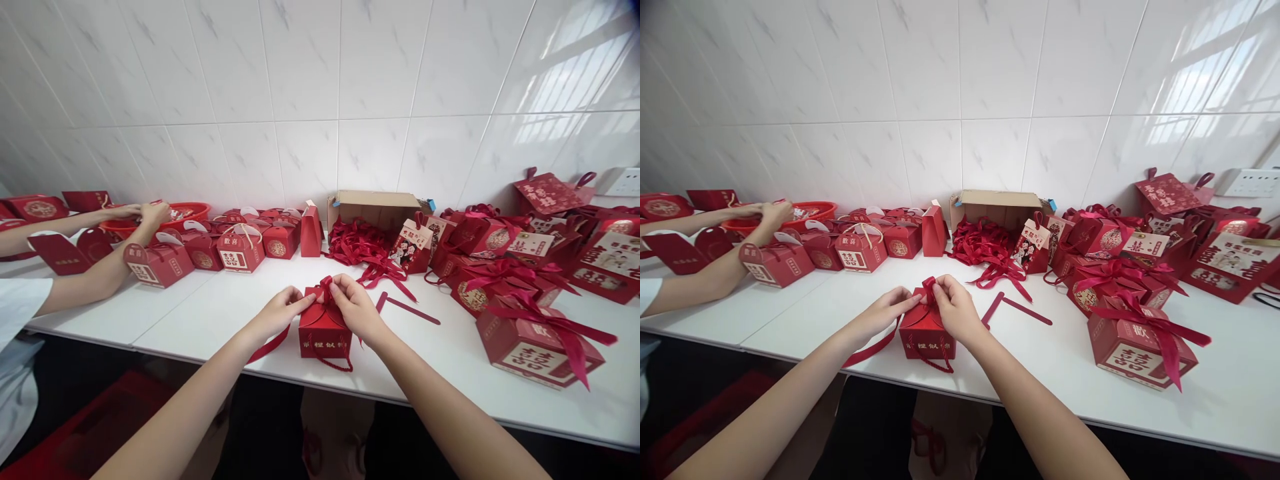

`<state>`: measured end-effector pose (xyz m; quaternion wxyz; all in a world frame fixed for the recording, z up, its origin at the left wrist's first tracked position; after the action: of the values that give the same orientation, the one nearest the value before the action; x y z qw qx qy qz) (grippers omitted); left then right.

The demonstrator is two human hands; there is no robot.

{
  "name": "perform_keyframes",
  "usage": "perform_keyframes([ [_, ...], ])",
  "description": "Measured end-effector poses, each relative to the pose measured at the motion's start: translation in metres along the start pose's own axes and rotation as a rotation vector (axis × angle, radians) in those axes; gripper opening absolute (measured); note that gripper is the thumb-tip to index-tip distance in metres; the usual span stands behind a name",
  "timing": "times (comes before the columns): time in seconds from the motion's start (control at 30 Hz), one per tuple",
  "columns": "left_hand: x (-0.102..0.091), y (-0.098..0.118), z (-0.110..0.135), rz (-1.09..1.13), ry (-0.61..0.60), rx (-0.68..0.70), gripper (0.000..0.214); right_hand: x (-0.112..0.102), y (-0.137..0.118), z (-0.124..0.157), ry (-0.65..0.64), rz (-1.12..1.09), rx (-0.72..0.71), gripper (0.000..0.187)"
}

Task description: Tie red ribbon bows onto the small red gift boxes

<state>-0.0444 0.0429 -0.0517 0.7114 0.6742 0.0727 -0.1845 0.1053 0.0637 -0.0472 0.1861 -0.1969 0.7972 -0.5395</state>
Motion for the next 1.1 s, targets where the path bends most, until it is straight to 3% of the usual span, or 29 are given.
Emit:
perform_keyframes([
  [0.1, 0.008, -0.004, 0.003, 0.088, -0.147, -0.061, 0.039, 0.002, 0.002, -0.001, 0.063, 0.117, 0.06, 0.019],
  [0.27, -0.007, 0.033, 0.017, 0.05, -0.049, 0.105, 0.042, 0.003, -0.009, -0.002, 0.137, 0.435, 0.072, 0.011],
  [0.43, -0.004, 0.084, 0.016, -0.061, -0.064, 0.244, 0.033, 0.009, -0.019, -0.001, -0.108, 0.397, 0.081, 0.014],
  [0.53, -0.002, 0.097, 0.003, 0.02, -0.069, 0.271, 0.025, 0.009, -0.02, 0.001, -0.17, 0.333, 0.118, 0.021],
  [0.63, -0.008, 0.091, -0.004, 0.061, 0.023, 0.306, 0.044, 0.006, -0.018, 0.0, -0.105, 0.317, 0.125, 0.029],
  [0.77, -0.011, 0.06, 0.003, -0.161, 0.038, 0.249, 0.035, 0.008, -0.012, -0.002, -0.074, 0.21, 0.106, 0.03],
  [0.9, -0.013, 0.035, 0.015, -0.23, 0.075, 0.171, 0.028, 0.007, -0.009, -0.001, -0.01, 0.183, 0.092, 0.03],
  [1.0, -0.01, 0.033, 0.021, -0.231, 0.111, 0.266, 0.023, 0.004, -0.004, 0.0, 0.095, 0.123, 0.092, 0.019],
  [1.1, -0.002, 0.034, 0.021, -0.179, 0.085, 0.382, 0.018, 0.003, -0.002, 0.0, 0.161, 0.063, 0.063, 0.027],
])
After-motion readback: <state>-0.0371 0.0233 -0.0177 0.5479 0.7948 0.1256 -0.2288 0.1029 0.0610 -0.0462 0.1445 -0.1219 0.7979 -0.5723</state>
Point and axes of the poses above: each hand's wrist, its own z-axis away from the middle knuckle, its own x-axis out of the palm, y = z × x, the point moved 6 cm from there along -z, towards the middle knuckle, and after that the axes turned 9 degrees about -y, right-handed, at the moved point
